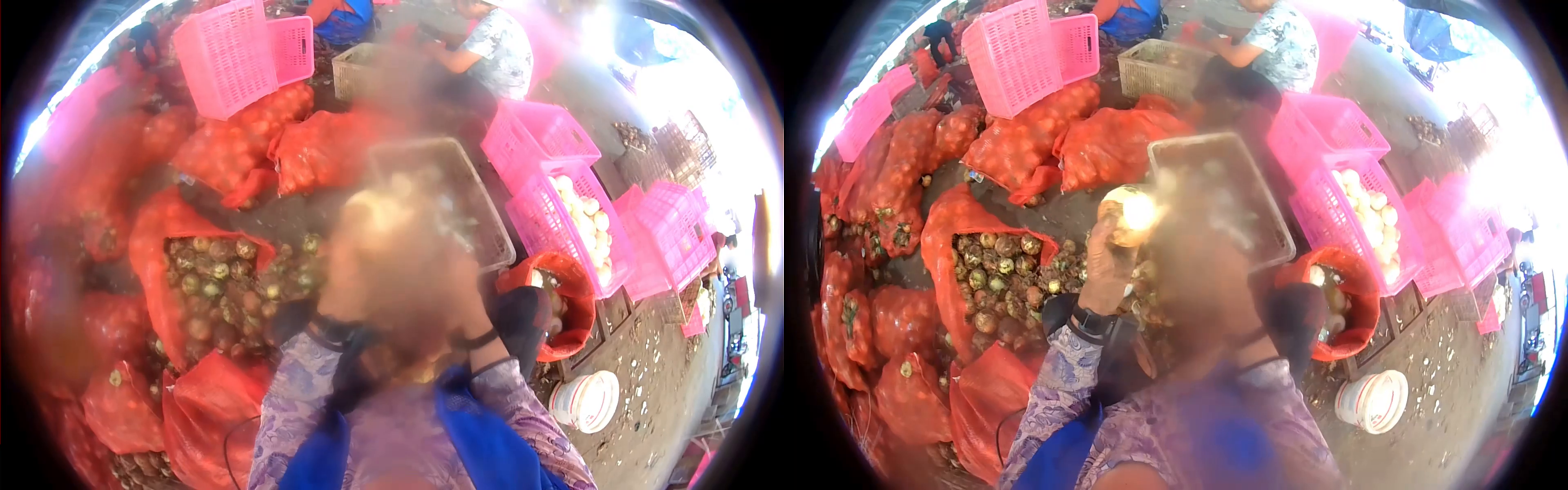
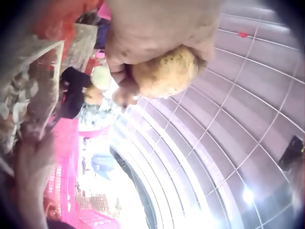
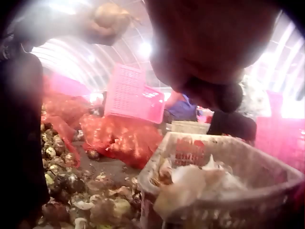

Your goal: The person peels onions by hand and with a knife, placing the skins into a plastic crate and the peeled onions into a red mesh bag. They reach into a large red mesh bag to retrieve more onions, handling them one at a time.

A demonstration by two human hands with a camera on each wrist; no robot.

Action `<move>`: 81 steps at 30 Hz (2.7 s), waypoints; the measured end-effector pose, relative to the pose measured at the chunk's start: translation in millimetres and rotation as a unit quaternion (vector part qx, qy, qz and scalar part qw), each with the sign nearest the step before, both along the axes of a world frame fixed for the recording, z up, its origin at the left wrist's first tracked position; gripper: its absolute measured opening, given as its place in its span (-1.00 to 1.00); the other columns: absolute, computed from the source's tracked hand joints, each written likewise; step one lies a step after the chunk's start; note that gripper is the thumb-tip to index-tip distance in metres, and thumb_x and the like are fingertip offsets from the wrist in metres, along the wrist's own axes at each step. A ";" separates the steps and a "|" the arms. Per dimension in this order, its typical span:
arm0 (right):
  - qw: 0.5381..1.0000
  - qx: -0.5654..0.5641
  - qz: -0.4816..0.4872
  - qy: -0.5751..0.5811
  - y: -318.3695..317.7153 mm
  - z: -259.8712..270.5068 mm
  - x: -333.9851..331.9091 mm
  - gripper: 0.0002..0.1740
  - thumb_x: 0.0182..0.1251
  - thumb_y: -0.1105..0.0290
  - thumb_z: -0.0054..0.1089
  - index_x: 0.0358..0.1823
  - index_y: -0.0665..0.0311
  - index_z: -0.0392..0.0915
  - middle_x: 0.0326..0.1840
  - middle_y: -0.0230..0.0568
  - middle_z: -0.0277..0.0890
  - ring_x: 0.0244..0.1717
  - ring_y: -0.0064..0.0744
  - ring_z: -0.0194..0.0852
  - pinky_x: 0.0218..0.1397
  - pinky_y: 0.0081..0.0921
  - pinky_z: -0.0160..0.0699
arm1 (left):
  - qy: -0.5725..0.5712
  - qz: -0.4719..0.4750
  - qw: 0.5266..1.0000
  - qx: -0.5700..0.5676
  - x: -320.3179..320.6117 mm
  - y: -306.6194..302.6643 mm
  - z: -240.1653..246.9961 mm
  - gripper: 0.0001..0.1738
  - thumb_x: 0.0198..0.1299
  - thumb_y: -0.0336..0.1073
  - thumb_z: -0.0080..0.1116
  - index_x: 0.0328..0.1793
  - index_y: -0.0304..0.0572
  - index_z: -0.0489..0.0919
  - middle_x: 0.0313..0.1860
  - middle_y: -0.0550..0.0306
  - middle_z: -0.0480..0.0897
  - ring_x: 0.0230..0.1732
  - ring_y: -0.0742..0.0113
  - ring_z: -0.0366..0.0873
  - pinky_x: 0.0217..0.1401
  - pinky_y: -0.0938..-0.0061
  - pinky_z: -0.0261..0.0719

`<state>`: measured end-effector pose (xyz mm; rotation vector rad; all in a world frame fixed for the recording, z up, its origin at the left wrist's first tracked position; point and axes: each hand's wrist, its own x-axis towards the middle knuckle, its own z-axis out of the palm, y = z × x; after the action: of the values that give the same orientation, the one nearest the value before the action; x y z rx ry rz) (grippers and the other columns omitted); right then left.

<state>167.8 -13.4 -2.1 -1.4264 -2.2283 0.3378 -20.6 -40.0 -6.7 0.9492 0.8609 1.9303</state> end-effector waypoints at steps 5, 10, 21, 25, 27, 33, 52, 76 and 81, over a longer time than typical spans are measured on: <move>0.995 -0.048 -0.076 -0.046 14.7 0.8 8.8 -0.64 0.24 0.38 0.32 0.04 0.38 0.59 -0.23 -0.02 0.68 -0.26 -0.14 0.72 -0.19 -0.24 0.69 | -0.075 -0.073 0.994 0.007 -13.9 1.4 -16.5 -0.34 0.29 -0.20 0.33 0.45 -0.31 0.42 0.38 -0.09 0.57 0.43 -0.01 0.51 0.60 0.00 0.43; 0.996 0.056 0.037 0.055 -35.1 111.6 -21.6 -0.73 0.23 0.38 0.28 -0.06 0.32 0.64 -0.16 -0.07 0.67 -0.28 -0.22 0.68 -0.25 -0.26 0.63 | -0.065 -0.057 0.996 -0.035 -0.4 2.9 -24.2 -0.21 0.30 -0.01 0.40 0.50 -0.31 0.38 0.38 -0.03 0.57 0.40 0.06 0.53 0.54 0.10 0.48; 0.987 0.121 0.103 0.034 -26.0 72.7 -20.8 -0.53 0.15 0.39 0.27 0.13 0.30 0.64 -0.22 0.00 0.62 -0.45 -0.11 0.61 -0.40 -0.17 0.55 | -0.112 -0.116 0.986 -0.037 13.9 7.1 -26.7 -0.26 0.27 -0.03 0.42 0.47 -0.23 0.45 0.20 0.19 0.64 0.21 0.30 0.60 0.28 0.32 0.62; 0.988 0.076 0.099 0.091 -19.1 63.5 -17.0 -0.44 0.15 0.41 0.32 0.24 0.31 0.56 -0.41 -0.11 0.60 -0.51 -0.13 0.59 -0.46 -0.24 0.52 | -0.188 -0.252 0.949 -0.028 0.7 5.5 -17.3 -0.30 0.20 -0.13 0.45 0.40 -0.31 0.50 0.14 0.11 0.68 0.10 0.31 0.67 0.18 0.36 0.68; 0.988 0.098 0.099 0.063 -15.8 58.5 -15.9 -0.43 0.15 0.41 0.33 0.25 0.31 0.54 -0.47 -0.14 0.59 -0.52 -0.14 0.58 -0.48 -0.26 0.50 | -0.176 -0.278 0.944 0.010 -1.3 -2.1 1.2 -0.27 0.15 -0.16 0.46 0.40 -0.35 0.49 0.12 0.10 0.68 0.05 0.31 0.68 0.14 0.37 0.69; 0.969 0.157 0.141 0.130 -7.5 46.9 -13.5 -0.63 0.14 0.36 0.34 -0.01 0.30 0.61 -0.52 -0.17 0.55 -0.54 -0.17 0.55 -0.49 -0.25 0.46 | -0.133 -0.209 0.968 -0.030 1.7 -2.4 0.3 -0.16 0.02 -0.22 0.48 0.44 -0.42 0.45 0.04 0.10 0.70 -0.04 0.35 0.70 0.08 0.41 0.71; 0.987 0.055 0.132 0.078 -37.5 87.2 8.2 -0.38 0.28 0.37 0.30 0.40 0.31 0.51 -0.13 -0.02 0.71 -0.19 -0.04 0.72 -0.08 -0.29 0.67 | -0.103 -0.176 0.978 -0.039 -13.8 -18.6 6.7 -0.06 -0.16 -0.57 0.32 0.52 -0.50 0.33 0.19 -0.12 0.64 0.10 0.11 0.72 0.09 0.23 0.79; 0.994 0.038 0.077 -0.068 -43.9 98.0 -4.0 -0.46 0.15 0.12 0.41 0.17 0.12 0.63 -0.09 -0.17 0.71 -0.09 -0.13 0.73 -0.14 -0.26 0.70 | -0.033 -0.256 0.963 -0.082 -7.2 -34.1 29.7 -0.15 -0.06 -0.54 0.27 0.50 -0.52 0.36 0.08 -0.01 0.69 -0.12 0.34 0.73 -0.13 0.48 0.73; 0.989 0.082 0.087 0.083 -47.0 101.3 3.0 -0.40 0.27 0.40 0.30 0.38 0.30 0.51 -0.19 -0.10 0.75 -0.20 -0.14 0.75 -0.08 -0.33 0.69 | 0.052 -0.186 0.978 -0.078 -10.3 -21.1 1.2 -0.11 -0.05 -0.45 0.33 0.51 -0.49 0.35 0.09 0.01 0.68 -0.08 0.36 0.71 -0.11 0.48 0.72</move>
<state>170.8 -60.4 99.2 -1.0816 -2.1938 0.3099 -30.9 -61.1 -5.5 1.0418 0.8140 1.4842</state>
